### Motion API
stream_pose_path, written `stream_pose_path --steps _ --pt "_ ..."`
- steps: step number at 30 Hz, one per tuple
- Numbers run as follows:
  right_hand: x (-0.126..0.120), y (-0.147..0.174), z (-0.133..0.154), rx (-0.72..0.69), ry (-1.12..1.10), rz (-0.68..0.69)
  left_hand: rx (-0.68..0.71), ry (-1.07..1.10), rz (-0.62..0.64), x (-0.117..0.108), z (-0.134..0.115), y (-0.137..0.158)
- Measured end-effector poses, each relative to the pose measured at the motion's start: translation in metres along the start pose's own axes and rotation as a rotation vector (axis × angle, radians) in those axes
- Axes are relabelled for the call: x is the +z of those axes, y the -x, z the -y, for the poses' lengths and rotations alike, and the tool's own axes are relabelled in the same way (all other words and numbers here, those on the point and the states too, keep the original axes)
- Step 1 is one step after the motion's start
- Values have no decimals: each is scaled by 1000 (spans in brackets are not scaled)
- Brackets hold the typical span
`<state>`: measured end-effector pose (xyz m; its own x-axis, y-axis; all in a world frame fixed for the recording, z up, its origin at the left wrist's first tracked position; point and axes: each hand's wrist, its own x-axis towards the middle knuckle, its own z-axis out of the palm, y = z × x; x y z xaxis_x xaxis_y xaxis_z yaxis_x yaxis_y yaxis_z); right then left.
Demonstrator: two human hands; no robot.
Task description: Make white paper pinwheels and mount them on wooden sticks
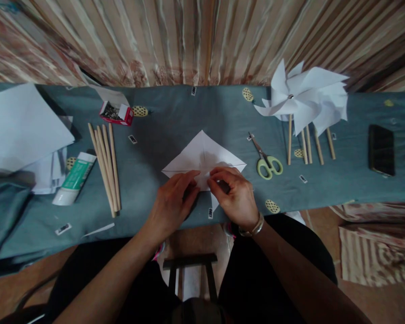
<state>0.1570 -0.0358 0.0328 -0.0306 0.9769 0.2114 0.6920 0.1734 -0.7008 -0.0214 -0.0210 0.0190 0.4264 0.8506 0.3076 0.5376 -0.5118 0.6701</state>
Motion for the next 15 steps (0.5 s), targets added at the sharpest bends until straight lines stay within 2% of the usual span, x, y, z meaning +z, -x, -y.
stream_pose_path --steps 9,15 --pt "-6 2 1 -19 48 -15 -30 14 -2 2 1 -4" --pt "-6 9 0 -134 137 -36 -94 30 9 2 1 -5"
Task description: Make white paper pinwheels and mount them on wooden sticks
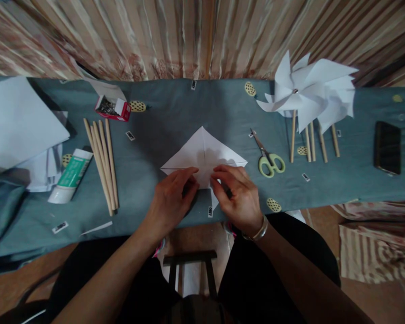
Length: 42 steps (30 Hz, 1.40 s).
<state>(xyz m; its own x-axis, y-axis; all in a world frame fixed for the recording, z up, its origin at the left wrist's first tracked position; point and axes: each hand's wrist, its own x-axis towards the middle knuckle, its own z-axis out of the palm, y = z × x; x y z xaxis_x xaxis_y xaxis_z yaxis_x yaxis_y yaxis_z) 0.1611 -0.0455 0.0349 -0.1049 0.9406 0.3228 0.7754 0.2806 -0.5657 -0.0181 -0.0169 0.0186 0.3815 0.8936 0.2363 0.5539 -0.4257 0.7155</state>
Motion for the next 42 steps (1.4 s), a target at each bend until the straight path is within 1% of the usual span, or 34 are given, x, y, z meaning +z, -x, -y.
stream_pose_path --steps 2,5,21,25,29,36,42 --pt "1 3 0 -47 20 -1 -12 1 14 -1 0 0" --pt "3 6 -1 -74 32 21 -24 3 19 -2 -1 -1" --pt "9 6 -2 -101 99 48 -48 2 56 -3 0 -6" --pt "10 6 -3 -79 87 54 -47 2 60 -3 0 -6" --pt "10 5 -3 -89 101 50 -52 -10 59 -3 0 -6" --pt "11 2 -1 -46 102 76 -47 -15 65 -4 -2 -8" --pt "12 2 -3 -81 142 83 -44 -24 65 -3 -1 -8"
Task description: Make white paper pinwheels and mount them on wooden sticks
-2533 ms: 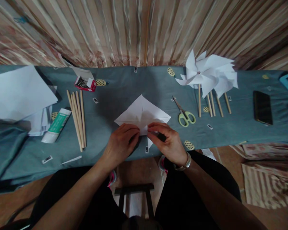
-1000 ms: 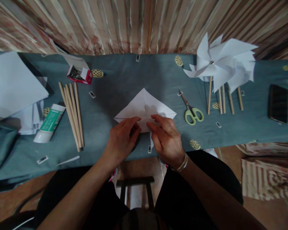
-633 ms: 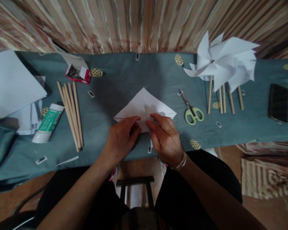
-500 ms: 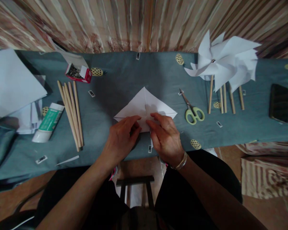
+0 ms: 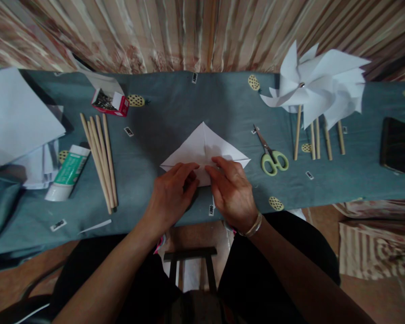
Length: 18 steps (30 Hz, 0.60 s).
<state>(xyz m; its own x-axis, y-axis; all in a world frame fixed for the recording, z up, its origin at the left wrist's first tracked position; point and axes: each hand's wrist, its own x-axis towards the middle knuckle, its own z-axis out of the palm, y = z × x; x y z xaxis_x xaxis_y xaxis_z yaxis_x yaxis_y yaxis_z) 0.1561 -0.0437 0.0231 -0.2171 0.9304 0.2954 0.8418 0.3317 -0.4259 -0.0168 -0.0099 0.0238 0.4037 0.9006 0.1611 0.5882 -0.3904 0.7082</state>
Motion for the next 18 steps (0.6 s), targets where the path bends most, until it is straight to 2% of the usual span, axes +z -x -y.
stream_pose_path --steps 14,18 --pt "7 -3 -2 46 -43 48 26 -7 3 -1 1 3" --pt "8 -3 -2 6 -9 51 71 -25 7 -2 1 5"
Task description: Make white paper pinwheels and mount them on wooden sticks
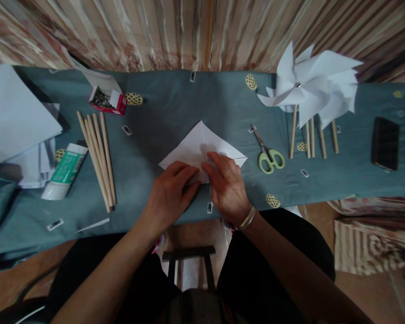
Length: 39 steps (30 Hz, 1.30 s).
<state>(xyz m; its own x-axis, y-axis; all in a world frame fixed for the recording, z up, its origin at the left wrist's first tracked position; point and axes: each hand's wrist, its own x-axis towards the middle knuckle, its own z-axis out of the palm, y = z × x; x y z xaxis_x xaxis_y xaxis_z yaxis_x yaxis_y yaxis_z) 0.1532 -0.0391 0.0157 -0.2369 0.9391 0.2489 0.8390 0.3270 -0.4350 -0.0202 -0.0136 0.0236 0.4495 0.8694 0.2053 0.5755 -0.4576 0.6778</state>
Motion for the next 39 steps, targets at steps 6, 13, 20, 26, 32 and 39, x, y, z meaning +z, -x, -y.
stream_pose_path --steps 6,13,20,26,32,39 --pt "-16 -7 -3 20 -100 -38 98 3 -3 1 2 3" --pt "-28 -22 -36 103 -9 -119 201 -136 -38 1 6 1" --pt "-37 -2 -25 162 -22 -98 230 -326 -249 -26 29 -1" --pt "-41 9 -18 167 -76 -108 346 -252 -98 -18 -1 14" --pt "-39 8 -21 78 -98 -92 301 -349 20 2 -18 18" --pt "-45 10 -27 170 -246 -33 296 -359 25 -1 -20 18"
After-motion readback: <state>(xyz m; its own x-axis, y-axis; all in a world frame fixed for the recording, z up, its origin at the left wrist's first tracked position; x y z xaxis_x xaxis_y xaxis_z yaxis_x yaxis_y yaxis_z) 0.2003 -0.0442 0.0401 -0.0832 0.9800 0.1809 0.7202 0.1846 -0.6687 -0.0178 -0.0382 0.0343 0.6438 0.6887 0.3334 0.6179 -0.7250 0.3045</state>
